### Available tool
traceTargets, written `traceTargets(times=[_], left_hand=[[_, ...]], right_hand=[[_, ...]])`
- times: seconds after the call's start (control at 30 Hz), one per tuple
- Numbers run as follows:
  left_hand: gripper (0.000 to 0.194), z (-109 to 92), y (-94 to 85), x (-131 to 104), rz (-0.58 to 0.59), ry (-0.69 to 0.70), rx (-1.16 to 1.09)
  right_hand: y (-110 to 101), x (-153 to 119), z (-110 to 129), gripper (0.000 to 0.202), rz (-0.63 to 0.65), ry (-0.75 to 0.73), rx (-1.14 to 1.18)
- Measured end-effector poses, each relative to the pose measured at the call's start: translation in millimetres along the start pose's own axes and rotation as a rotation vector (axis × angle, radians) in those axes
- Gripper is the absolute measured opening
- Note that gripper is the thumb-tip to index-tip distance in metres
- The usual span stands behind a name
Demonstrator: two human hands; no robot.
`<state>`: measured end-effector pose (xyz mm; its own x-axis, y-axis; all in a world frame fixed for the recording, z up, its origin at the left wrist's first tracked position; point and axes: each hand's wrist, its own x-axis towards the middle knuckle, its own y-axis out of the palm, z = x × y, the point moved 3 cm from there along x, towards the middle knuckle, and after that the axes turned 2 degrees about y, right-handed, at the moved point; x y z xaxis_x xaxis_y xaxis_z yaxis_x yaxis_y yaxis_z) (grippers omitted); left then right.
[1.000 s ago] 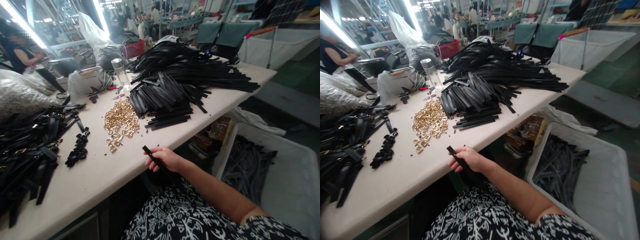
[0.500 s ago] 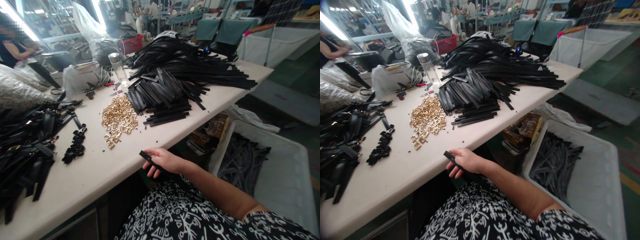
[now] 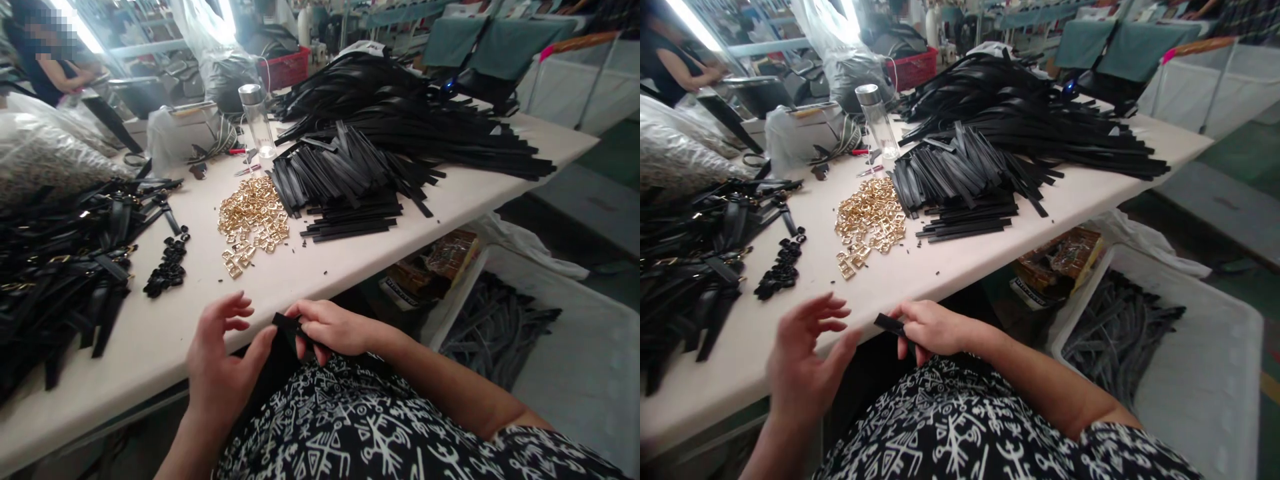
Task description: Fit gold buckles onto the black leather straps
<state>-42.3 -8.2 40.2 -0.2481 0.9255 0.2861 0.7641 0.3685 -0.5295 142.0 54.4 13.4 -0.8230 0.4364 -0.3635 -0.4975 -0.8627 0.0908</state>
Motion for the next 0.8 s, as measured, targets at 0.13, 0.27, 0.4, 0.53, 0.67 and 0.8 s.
traceTargets(times=[0.13, 0.27, 0.4, 0.53, 0.67, 0.8], left_hand=[[0.034, 16, 22.3, -5, 0.252, -0.274, -0.276], [0.030, 29, 31.6, -9, 0.289, -0.488, -0.590], [0.037, 36, 29.8, -10, 0.224, -0.649, -0.738], [0.046, 36, 31.3, -11, 0.193, -0.725, -0.816], [0.048, 38, 33.3, -13, 0.176, -0.741, -0.851], [0.047, 41, 34.2, -15, 0.180, -0.759, -0.877]], right_hand=[[7, 4, 2, 0.024, 0.072, 0.032, 0.043], [9, 6, -1, 0.015, 0.134, 0.054, 0.070], [7, 1, -9, 0.011, 0.174, 0.090, 0.179], [7, 0, -15, 0.010, 0.173, 0.076, 0.238], [7, 2, -18, 0.010, 0.179, 0.067, 0.261], [7, 3, -17, 0.011, 0.170, 0.072, 0.252]])
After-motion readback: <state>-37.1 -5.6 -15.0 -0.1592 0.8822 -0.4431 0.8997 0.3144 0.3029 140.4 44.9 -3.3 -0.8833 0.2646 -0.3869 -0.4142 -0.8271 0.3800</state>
